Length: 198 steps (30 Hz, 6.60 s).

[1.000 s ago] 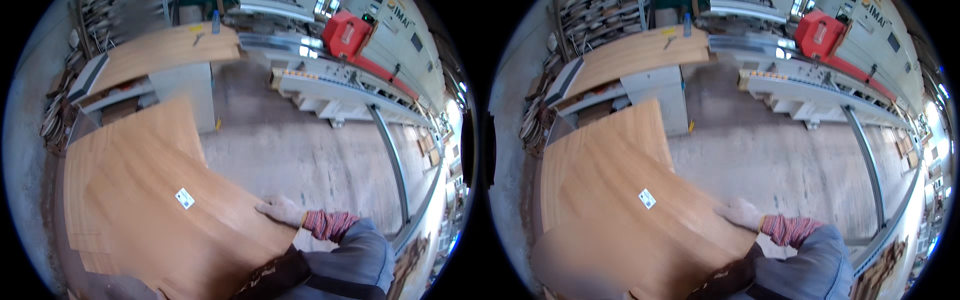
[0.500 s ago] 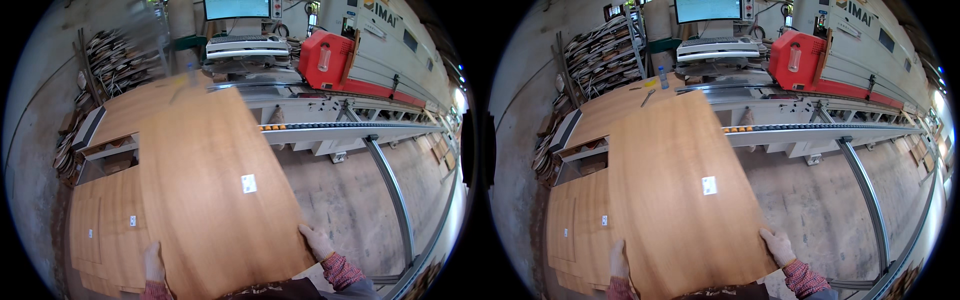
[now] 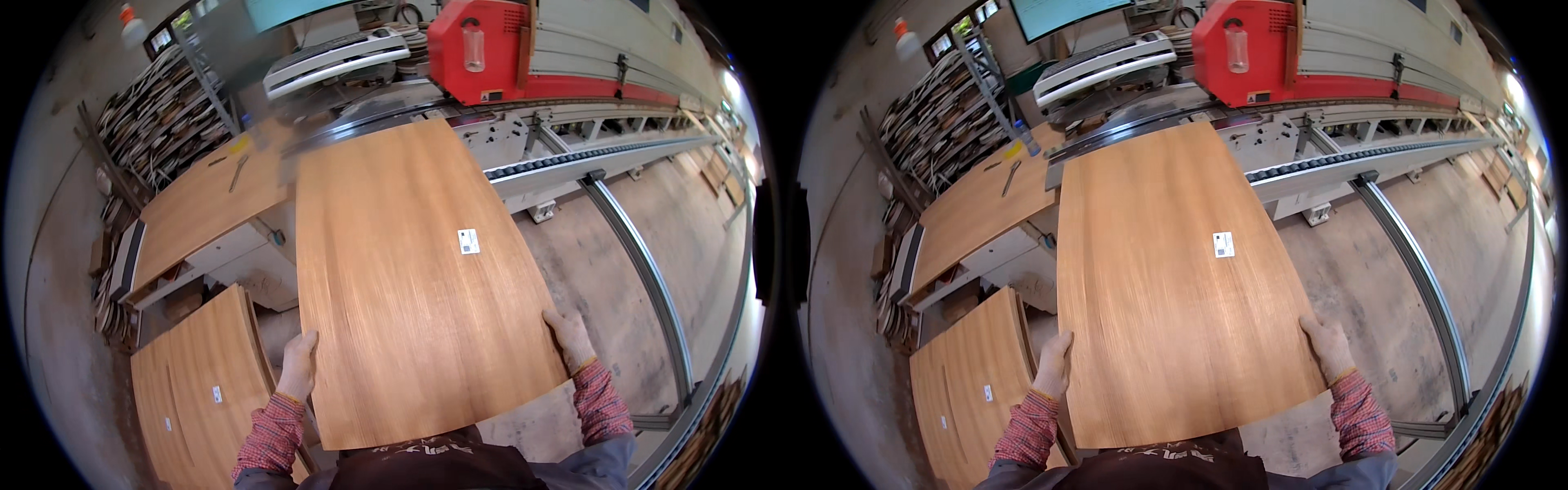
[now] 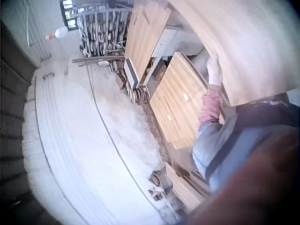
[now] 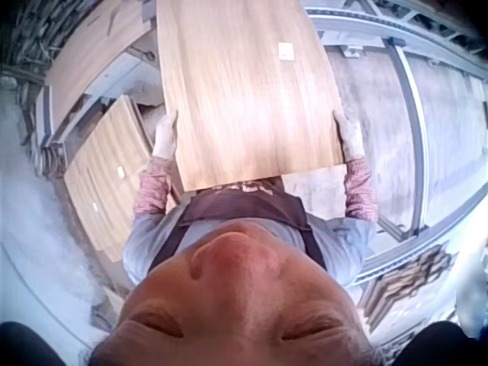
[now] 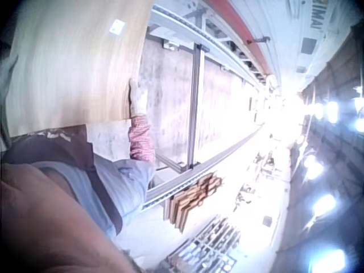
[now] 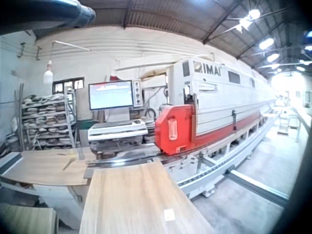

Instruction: The person repeatedly picks up large wooden boards from a stack, carries them to a red industrial machine, and places them onto the machine's conveyor. The person then retrieves the boards and returns them to the stack, repeating this cycle multiple times.

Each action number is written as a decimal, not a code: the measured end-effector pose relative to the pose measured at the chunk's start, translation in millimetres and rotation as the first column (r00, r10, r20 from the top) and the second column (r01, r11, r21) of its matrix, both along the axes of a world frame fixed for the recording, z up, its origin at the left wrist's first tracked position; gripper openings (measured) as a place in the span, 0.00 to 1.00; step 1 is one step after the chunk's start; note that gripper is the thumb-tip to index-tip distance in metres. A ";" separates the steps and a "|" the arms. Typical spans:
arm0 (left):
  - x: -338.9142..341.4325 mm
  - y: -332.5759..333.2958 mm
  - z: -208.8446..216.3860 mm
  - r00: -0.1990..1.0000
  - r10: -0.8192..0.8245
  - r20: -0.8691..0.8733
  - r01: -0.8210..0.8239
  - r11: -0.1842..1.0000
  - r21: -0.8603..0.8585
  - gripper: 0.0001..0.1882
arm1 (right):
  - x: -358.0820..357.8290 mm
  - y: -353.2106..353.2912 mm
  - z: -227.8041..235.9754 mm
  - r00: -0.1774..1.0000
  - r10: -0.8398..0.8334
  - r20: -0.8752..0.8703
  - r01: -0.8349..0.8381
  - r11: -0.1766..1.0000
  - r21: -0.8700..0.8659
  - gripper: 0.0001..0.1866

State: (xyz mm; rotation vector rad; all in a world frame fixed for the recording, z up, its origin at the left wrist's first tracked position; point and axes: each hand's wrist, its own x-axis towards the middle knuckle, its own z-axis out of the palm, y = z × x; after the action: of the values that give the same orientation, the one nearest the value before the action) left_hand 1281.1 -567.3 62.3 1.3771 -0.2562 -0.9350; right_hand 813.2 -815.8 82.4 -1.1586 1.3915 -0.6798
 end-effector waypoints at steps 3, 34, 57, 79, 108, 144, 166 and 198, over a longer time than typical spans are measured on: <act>-8.4 -27.6 -1.7 0.997 -0.005 -0.080 0.004 1.000 -0.003 0.21 | -7.3 -30.1 -1.3 0.996 -0.008 -0.088 -0.002 0.994 -0.113 0.26; 211.6 -306.8 14.7 0.886 -0.163 0.435 0.147 0.987 0.069 0.33 | 218.7 175.1 -57.3 0.600 -0.703 0.381 0.712 0.687 0.144 0.26; 119.3 -503.6 -30.9 0.961 -0.208 -0.182 0.190 0.975 -0.113 0.27 | 151.5 91.6 -22.9 0.490 -0.787 0.375 0.811 0.569 0.134 0.27; -60.1 -686.9 -47.1 0.957 -0.274 -0.095 0.255 0.951 -0.175 0.25 | -33.2 -82.2 -24.7 0.476 -0.753 0.454 0.807 0.579 0.113 0.22; -317.0 -939.6 -55.9 0.902 -0.397 0.171 0.405 0.914 -0.017 0.33 | -245.9 -279.1 -31.8 0.500 -0.794 0.346 0.862 0.496 -0.108 0.21; -168.0 315.4 -153.5 0.243 0.928 0.281 -0.831 0.049 0.554 0.28 | 116.7 51.7 -229.6 0.689 0.712 0.135 -0.688 0.585 0.429 0.20; 128.6 661.0 -182.9 0.694 0.082 0.715 -0.705 -0.126 0.698 0.30 | 441.6 404.7 -237.0 0.211 0.962 -0.173 -0.924 0.254 0.287 0.32; -111.9 500.5 -125.1 0.607 0.771 -0.193 -0.749 0.636 0.184 0.35 | 324.9 236.9 -3.9 0.608 0.689 -0.393 -0.765 0.642 -0.058 0.29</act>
State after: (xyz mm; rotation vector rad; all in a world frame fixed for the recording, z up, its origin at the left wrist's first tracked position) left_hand 1169.2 -66.8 -62.7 1.2394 0.5655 -0.3726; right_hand 1138.2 -578.9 78.5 -1.9447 0.9570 -0.0174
